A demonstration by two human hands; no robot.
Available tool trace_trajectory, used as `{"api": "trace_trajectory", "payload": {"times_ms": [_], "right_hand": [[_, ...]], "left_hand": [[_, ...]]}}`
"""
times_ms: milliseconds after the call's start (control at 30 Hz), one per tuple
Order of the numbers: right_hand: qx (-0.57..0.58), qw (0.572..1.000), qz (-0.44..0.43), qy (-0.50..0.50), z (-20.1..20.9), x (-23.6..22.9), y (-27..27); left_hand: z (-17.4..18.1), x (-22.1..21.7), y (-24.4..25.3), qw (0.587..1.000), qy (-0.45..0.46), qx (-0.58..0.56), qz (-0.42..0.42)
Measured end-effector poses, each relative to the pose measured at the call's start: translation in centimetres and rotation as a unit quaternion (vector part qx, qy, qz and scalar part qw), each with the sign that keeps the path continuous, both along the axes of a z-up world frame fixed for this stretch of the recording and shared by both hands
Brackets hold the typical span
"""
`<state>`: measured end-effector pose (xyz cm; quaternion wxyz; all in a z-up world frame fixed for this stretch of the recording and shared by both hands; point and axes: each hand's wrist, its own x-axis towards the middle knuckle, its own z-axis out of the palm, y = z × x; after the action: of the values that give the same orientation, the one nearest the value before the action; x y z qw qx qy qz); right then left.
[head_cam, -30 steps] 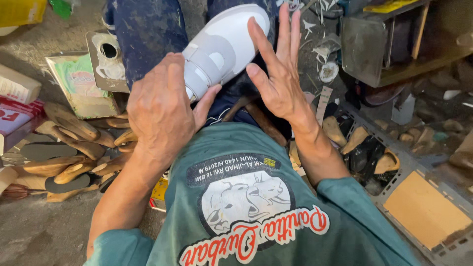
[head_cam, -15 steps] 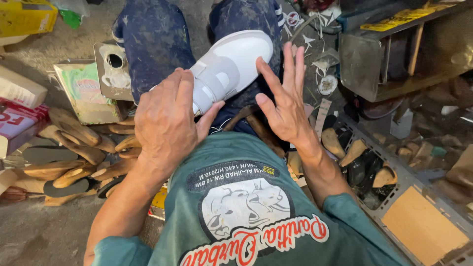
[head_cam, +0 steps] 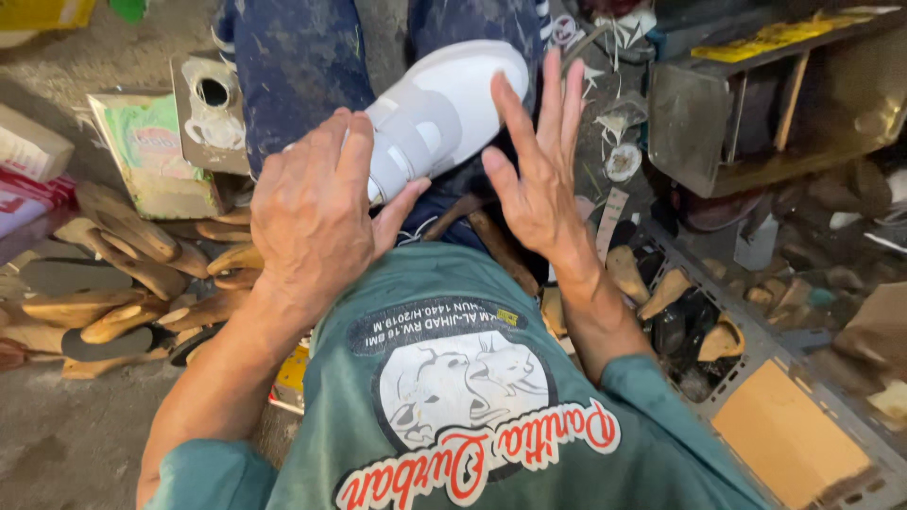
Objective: The person holds a white shoe on their lap and uses a small pointed tool to work on the shoe's surface. They then use a hammer to tap the shoe repeatedly, followed by using a brush to clean the shoe's exterior.
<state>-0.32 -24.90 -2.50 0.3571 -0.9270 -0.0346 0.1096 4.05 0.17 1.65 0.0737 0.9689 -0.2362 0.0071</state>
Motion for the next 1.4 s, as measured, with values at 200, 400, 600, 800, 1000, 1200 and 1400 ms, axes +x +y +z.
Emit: {"api": "trace_trajectory", "payload": {"times_ms": [200, 400, 600, 800, 1000, 1200, 1400], "right_hand": [[0.002, 1.0, 0.001, 0.008, -0.6, 0.4, -0.2], [-0.014, 1.0, 0.0, -0.002, -0.2, -0.6, 0.1], [0.0, 1.0, -0.01, -0.007, -0.5, 0.3, 0.8], [0.003, 1.0, -0.005, 0.014, -0.7, -0.2, 0.2], [-0.008, 1.0, -0.009, -0.002, -0.1, -0.4, 0.3], [0.004, 1.0, -0.017, 0.011, -0.4, 0.1, 0.5], [-0.016, 1.0, -0.018, 0.012, -0.6, 0.0, 0.4]], "left_hand": [[-0.4, 0.0, 0.1, 1.0, 0.004, 0.002, 0.002], [-0.2, 0.2, 0.0, 1.0, 0.006, -0.016, 0.006], [-0.3, -0.4, -0.1, 1.0, 0.002, -0.006, 0.006], [-0.5, -0.1, 0.1, 1.0, -0.006, -0.001, 0.008], [-0.3, 0.0, 0.0, 1.0, 0.002, -0.025, 0.009], [-0.4, -0.3, -0.1, 1.0, 0.005, -0.012, 0.006], [-0.3, -0.2, -0.1, 1.0, -0.002, -0.008, 0.008]]}}
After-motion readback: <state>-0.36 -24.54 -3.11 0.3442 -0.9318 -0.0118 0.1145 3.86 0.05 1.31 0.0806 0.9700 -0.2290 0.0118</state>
